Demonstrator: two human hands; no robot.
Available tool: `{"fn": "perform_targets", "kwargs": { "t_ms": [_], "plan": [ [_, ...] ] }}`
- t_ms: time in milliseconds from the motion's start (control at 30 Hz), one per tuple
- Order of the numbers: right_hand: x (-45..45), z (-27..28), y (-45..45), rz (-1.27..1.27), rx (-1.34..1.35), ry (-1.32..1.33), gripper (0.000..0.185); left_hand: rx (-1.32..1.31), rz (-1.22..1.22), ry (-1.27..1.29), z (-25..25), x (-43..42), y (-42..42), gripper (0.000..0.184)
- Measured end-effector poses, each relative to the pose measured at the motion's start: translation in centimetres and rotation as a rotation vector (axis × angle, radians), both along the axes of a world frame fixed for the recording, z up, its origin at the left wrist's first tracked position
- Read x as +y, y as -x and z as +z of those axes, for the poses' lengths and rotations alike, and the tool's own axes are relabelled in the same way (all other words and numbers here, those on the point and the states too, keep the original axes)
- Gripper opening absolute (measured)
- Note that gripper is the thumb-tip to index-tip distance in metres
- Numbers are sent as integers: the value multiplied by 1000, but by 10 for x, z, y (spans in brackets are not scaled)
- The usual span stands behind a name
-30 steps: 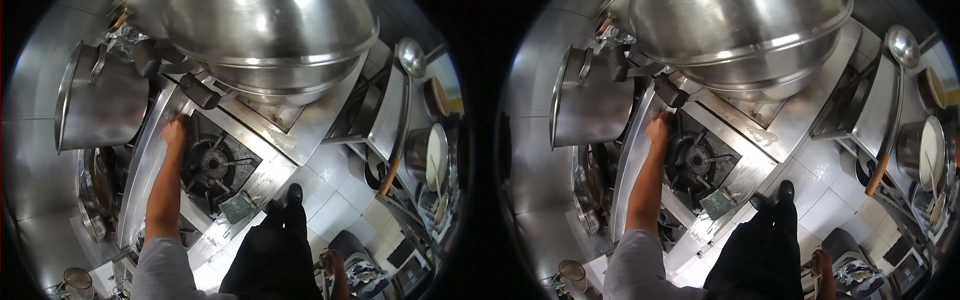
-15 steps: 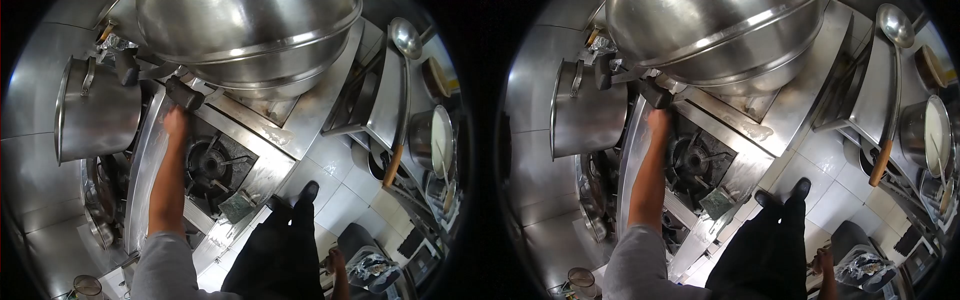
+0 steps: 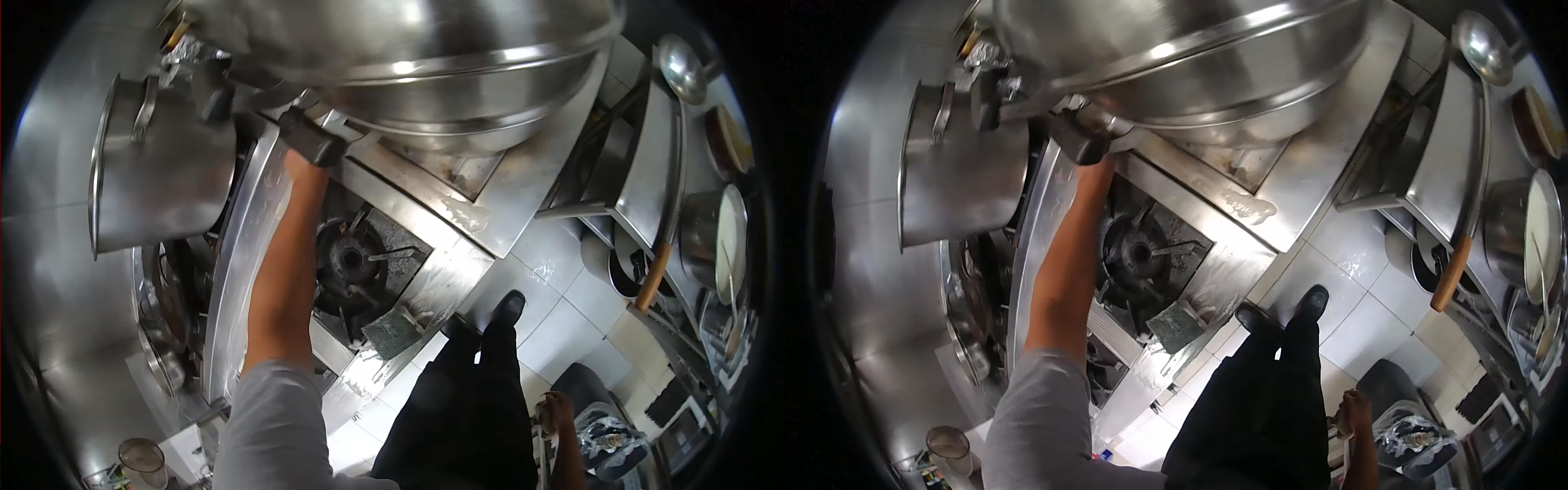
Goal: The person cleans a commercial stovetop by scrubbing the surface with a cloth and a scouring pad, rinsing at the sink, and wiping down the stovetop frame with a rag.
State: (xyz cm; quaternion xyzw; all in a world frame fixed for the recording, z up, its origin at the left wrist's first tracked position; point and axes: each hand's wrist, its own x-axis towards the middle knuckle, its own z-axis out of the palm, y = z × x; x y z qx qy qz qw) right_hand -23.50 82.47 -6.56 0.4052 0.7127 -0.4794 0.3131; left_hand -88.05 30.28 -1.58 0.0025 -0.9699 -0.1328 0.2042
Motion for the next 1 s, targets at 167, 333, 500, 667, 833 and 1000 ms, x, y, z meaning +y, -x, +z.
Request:
{"fn": "perform_targets", "kwargs": {
  "t_ms": [167,333,500,667,833,1000],
  "plan": [
    [15,-7,3,69,-72,-66,32,-292,33,330,42,-56,-84,15],
    [23,-6,9,69,-49,-105,28,-248,265,364,38,-125,-167,14],
    [23,-45,-23,330,207,-160,27,-105,143,336,9,-53,-65,12],
    [15,-35,21,378,184,-112,29,-247,79,386,30,-105,-122,15],
    [0,14,78,214,26,-33,29,-253,234,350,34,-217,-247,18],
    [22,-24,42,439,149,-120,27,-93,135,269,25,-106,-145,8]
  ]
}}
